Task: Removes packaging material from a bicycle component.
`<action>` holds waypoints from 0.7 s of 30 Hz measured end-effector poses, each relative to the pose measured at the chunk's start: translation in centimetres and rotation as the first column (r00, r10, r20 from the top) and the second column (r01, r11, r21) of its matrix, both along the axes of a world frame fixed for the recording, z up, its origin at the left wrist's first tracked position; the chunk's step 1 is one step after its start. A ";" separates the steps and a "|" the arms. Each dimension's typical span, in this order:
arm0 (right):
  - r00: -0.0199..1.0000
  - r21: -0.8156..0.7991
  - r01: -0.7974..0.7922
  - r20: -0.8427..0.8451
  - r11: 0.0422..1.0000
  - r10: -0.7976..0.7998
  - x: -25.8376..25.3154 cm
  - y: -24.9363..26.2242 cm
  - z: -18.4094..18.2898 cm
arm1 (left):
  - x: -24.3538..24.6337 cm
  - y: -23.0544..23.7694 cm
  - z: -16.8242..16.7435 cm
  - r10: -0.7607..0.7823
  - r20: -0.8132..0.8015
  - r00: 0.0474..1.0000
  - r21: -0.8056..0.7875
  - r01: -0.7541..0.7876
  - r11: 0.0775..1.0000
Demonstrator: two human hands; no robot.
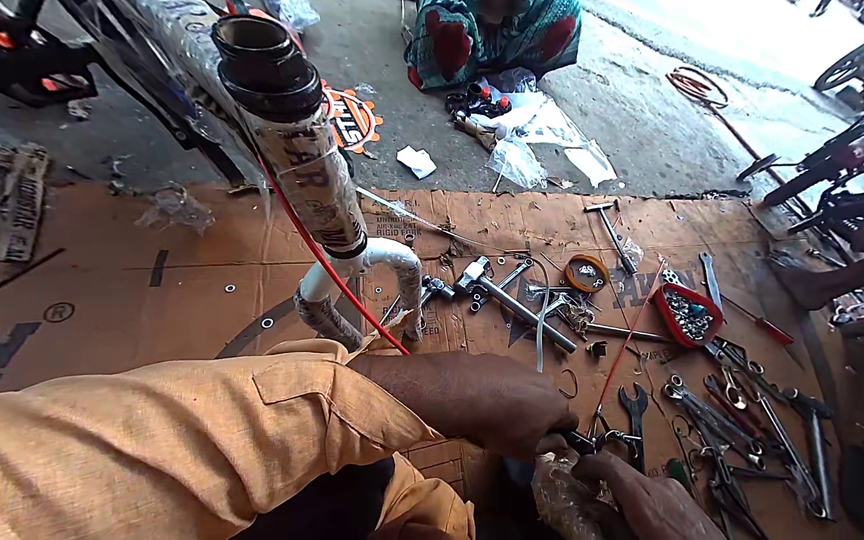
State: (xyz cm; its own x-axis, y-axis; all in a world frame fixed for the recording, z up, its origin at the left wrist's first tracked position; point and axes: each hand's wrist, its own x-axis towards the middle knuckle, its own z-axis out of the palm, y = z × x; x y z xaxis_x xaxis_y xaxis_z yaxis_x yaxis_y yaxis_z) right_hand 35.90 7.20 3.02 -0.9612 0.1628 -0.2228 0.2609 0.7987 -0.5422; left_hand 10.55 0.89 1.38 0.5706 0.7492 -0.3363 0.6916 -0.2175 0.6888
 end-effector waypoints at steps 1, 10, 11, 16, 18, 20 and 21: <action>1.000 -0.012 -0.015 -0.021 1.000 0.014 0.2 0.1 -0.3 | 0.0 0.0 0.1 -0.003 -0.003 1.000 -0.002 0.003 1.000; 0.973 -0.250 0.096 -0.178 0.963 -0.144 1.7 -0.2 -2.9 | -0.5 0.1 -0.4 -0.005 0.000 1.000 0.020 0.005 1.000; 0.956 -0.234 0.123 -0.231 0.964 -0.178 1.8 -0.4 -3.2 | -0.7 0.1 -0.6 0.002 0.010 1.000 0.024 -0.002 1.000; 0.903 -0.112 0.292 -0.296 0.950 -0.312 2.2 -1.9 -4.4 | -0.8 -0.3 -0.4 0.012 -0.026 1.000 0.011 -0.012 1.000; 0.901 -0.117 0.317 -0.274 0.941 -0.337 2.2 -2.0 -3.9 | -0.5 -0.1 0.0 0.003 -0.035 0.999 -0.002 -0.003 1.000; 0.914 -0.135 0.319 -0.219 0.938 -0.343 1.8 -1.7 -3.4 | -0.3 0.0 0.1 0.001 -0.041 0.999 0.007 -0.001 1.000; 0.926 -0.147 0.309 -0.178 0.940 -0.332 1.7 -1.4 -3.1 | -0.2 0.0 0.1 0.002 -0.043 0.999 0.012 -0.001 1.000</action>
